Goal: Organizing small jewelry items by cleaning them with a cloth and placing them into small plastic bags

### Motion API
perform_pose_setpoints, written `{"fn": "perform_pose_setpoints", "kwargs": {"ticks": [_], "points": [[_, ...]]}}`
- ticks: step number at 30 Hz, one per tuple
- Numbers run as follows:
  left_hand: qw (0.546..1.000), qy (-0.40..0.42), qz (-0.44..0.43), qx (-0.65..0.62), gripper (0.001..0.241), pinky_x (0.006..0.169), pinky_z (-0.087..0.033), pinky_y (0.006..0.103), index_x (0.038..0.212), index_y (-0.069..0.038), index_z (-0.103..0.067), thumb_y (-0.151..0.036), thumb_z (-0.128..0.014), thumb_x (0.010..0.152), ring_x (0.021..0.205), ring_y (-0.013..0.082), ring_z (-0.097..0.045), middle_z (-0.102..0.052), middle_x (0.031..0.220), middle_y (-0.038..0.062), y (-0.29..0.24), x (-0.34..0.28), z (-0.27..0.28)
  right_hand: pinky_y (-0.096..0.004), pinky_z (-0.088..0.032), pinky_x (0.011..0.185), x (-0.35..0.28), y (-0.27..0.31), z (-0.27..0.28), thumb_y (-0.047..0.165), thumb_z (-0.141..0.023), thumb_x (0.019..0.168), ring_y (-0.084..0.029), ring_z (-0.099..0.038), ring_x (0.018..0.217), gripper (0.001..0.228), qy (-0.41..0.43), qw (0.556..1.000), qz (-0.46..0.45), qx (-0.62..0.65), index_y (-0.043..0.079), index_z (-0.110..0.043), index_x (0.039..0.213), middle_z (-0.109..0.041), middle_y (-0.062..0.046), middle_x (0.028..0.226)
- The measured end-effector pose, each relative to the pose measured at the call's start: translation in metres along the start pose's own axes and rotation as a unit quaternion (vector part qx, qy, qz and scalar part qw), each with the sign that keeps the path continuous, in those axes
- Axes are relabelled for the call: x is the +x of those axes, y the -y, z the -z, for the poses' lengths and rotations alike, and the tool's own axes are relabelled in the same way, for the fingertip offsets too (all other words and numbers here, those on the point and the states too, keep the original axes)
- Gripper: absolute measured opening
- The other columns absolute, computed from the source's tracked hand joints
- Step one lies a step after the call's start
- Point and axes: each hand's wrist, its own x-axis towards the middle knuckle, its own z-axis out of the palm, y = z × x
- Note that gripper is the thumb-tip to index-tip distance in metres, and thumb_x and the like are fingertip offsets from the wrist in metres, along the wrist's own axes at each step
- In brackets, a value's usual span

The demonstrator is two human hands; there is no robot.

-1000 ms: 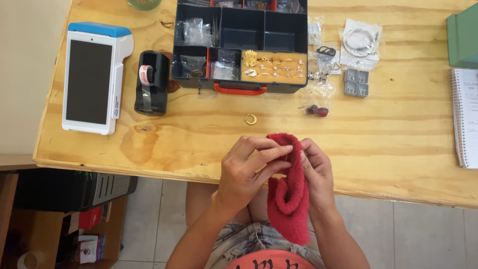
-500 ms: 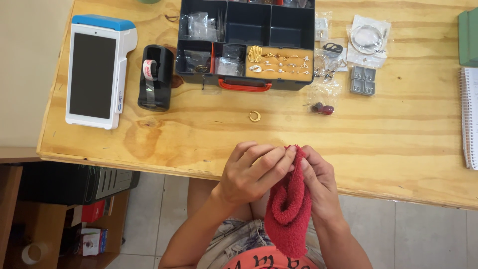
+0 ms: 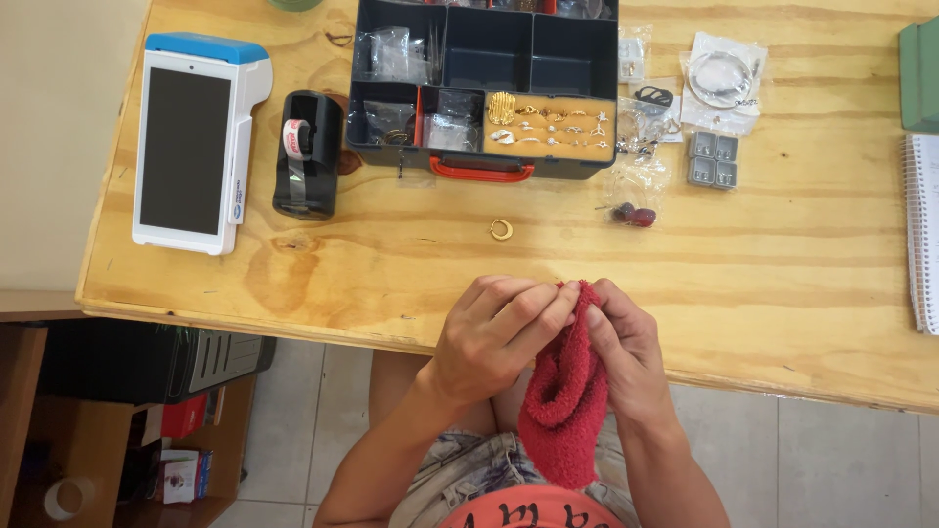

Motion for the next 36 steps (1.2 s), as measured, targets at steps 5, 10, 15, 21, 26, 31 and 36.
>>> {"fn": "perform_pose_setpoints", "kwargs": {"ticks": [5,10,15,21,26,31,36], "points": [[0.984,0.024,0.145,-0.100,0.011,0.073,-0.060,0.0350,0.098,-0.008,-0.078,-0.015,-0.069,0.099,0.077,0.0235,-0.069,-0.069,0.087,0.005,0.002,-0.007,0.009,-0.027,-0.047,0.067,0.008,0.004,-0.002,0.021,-0.057,0.103,-0.013,-0.056,0.070,0.025,0.036,0.999,-0.013,0.025,-0.002,-0.062,0.093,-0.062,-0.009,0.072],[0.955,0.067,0.277,-0.078,0.007,0.072,-0.055,0.0375,0.093,-0.012,-0.074,-0.018,-0.074,0.097,0.074,0.0255,-0.066,-0.064,0.078,0.002,0.021,-0.015,-0.008,-0.030,-0.050,0.076,0.013,-0.020,0.032,0.012,-0.060,0.101,-0.016,-0.060,0.083,0.014,-0.025,0.996,-0.026,-0.079,-0.001,-0.066,0.101,-0.065,-0.011,0.083],[0.910,0.241,0.338,-0.009,0.020,0.077,-0.053,0.0459,0.093,-0.013,-0.073,-0.028,-0.062,0.101,0.084,0.0307,-0.069,-0.067,0.083,0.005,0.046,-0.029,-0.049,-0.021,-0.059,0.081,0.007,-0.054,0.093,0.025,-0.057,0.110,-0.010,-0.072,0.093,0.018,-0.249,0.968,0.004,-0.011,0.007,-0.057,0.114,-0.070,-0.004,0.102],[0.911,0.278,0.280,0.120,0.011,0.074,-0.051,0.0387,0.088,-0.021,-0.071,-0.031,-0.070,0.093,0.082,0.0225,-0.067,-0.058,0.084,-0.003,0.063,-0.054,-0.084,-0.028,-0.064,0.074,-0.006,-0.056,0.094,0.029,-0.057,0.110,-0.017,-0.074,0.086,0.024,-0.282,0.958,0.017,0.040,0.006,-0.058,0.109,-0.070,-0.012,0.096],[0.914,0.268,0.290,0.094,0.012,0.081,-0.051,0.0375,0.102,-0.023,-0.072,-0.031,-0.063,0.099,0.091,0.0229,-0.068,-0.061,0.092,-0.002,0.067,-0.045,-0.054,-0.029,-0.066,0.076,-0.007,-0.064,0.094,0.030,-0.066,0.103,-0.016,-0.076,0.084,0.024,-0.304,0.948,0.011,0.089,0.007,-0.062,0.103,-0.073,-0.009,0.094],[0.911,0.270,0.308,0.051,0.015,0.088,-0.053,0.0367,0.111,-0.022,-0.073,-0.029,-0.063,0.102,0.098,0.0229,-0.069,-0.065,0.097,0.000,0.078,-0.043,-0.014,-0.032,-0.067,0.077,-0.010,-0.068,0.099,0.028,-0.068,0.101,-0.019,-0.079,0.083,0.023,-0.326,0.937,-0.016,0.126,0.006,-0.065,0.100,-0.074,-0.010,0.092],[0.899,0.346,0.249,0.101,0.025,0.085,-0.053,0.0383,0.117,-0.021,-0.070,-0.030,-0.070,0.094,0.103,0.0241,-0.063,-0.058,0.106,0.001,0.079,-0.047,-0.024,-0.032,-0.067,0.077,-0.009,-0.059,0.091,0.038,-0.071,0.098,-0.020,-0.077,0.083,0.031,-0.285,0.950,0.005,0.131,0.008,-0.064,0.099,-0.073,-0.011,0.093]]}}
